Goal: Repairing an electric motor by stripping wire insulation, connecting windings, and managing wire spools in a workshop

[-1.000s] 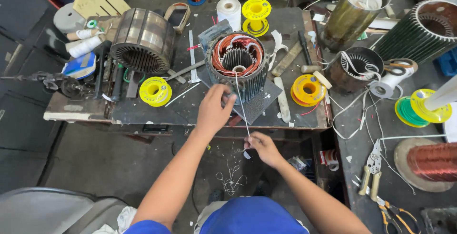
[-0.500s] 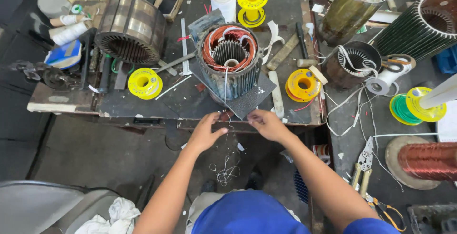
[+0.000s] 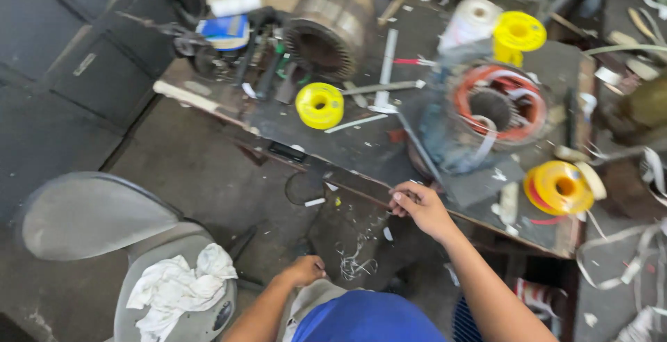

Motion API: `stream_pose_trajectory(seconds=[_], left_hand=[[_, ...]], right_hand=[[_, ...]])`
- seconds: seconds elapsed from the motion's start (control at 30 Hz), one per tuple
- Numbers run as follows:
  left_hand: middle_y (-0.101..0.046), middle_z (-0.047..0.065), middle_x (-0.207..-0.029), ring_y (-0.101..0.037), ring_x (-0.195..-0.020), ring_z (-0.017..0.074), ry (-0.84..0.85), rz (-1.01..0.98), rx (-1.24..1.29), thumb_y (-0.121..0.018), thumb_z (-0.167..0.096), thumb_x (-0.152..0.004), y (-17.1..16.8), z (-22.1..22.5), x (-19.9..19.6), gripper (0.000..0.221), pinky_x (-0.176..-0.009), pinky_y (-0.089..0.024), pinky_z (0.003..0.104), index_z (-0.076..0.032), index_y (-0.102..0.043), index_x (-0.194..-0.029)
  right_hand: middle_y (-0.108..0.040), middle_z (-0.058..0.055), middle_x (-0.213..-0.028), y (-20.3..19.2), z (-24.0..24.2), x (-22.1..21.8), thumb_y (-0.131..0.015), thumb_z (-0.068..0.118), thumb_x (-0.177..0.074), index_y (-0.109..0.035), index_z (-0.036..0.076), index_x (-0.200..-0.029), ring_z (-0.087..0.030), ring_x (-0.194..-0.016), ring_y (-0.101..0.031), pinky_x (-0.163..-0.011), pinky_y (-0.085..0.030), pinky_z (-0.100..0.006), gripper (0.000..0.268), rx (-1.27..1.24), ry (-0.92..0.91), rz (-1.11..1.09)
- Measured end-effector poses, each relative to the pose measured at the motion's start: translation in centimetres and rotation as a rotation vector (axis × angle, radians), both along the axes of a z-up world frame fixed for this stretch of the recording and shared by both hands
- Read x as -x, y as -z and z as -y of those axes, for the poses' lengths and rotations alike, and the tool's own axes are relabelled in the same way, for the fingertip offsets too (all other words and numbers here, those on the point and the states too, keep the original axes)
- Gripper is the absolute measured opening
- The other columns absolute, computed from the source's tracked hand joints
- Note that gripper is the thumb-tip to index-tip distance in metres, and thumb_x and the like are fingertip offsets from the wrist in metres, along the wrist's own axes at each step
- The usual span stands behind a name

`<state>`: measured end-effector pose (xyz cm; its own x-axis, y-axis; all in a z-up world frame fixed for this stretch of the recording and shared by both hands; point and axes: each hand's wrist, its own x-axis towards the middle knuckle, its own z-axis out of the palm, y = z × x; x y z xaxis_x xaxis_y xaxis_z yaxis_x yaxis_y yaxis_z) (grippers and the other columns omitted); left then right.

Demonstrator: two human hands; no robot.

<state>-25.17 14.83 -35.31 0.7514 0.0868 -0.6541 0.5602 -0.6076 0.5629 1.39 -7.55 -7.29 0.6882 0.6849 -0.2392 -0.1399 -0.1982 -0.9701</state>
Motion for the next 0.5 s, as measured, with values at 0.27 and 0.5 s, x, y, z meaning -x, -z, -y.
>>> stream_pose_trajectory(seconds=[0.27, 0.5], left_hand=[[-0.075, -0.005, -0.101, -0.070, -0.094, 0.0153, -0.325, -0.133, 0.064, -0.071, -0.041, -0.086, -0.2, -15.5, 4.3, 0.019, -0.084, -0.052, 0.029, -0.029, -0.071, -0.102], [-0.075, 0.003, -0.097, -0.070, -0.086, 0.0209, -1.021, 0.174, -0.067, -0.064, -0.025, -0.086, 1.2, -25.3, 21.5, 0.016, -0.076, -0.053, 0.036, -0.019, -0.071, -0.099]], right_hand=[[-0.076, -0.015, -0.086, 10.0, -17.4, 3.6, -0.061, 0.012, -0.094, -0.070, 0.004, -0.109, -0.019, -0.067, -0.071, -0.063, -0.059, -0.028, 0.019, 0.307, -0.286, -0.072], [-0.075, -0.010, -0.089, 13.2, -31.3, 10.1, -0.060, 0.016, -0.097, -0.069, 0.007, -0.106, -0.017, -0.071, -0.071, -0.064, -0.055, -0.028, 0.015, 0.567, -0.700, -0.052]])
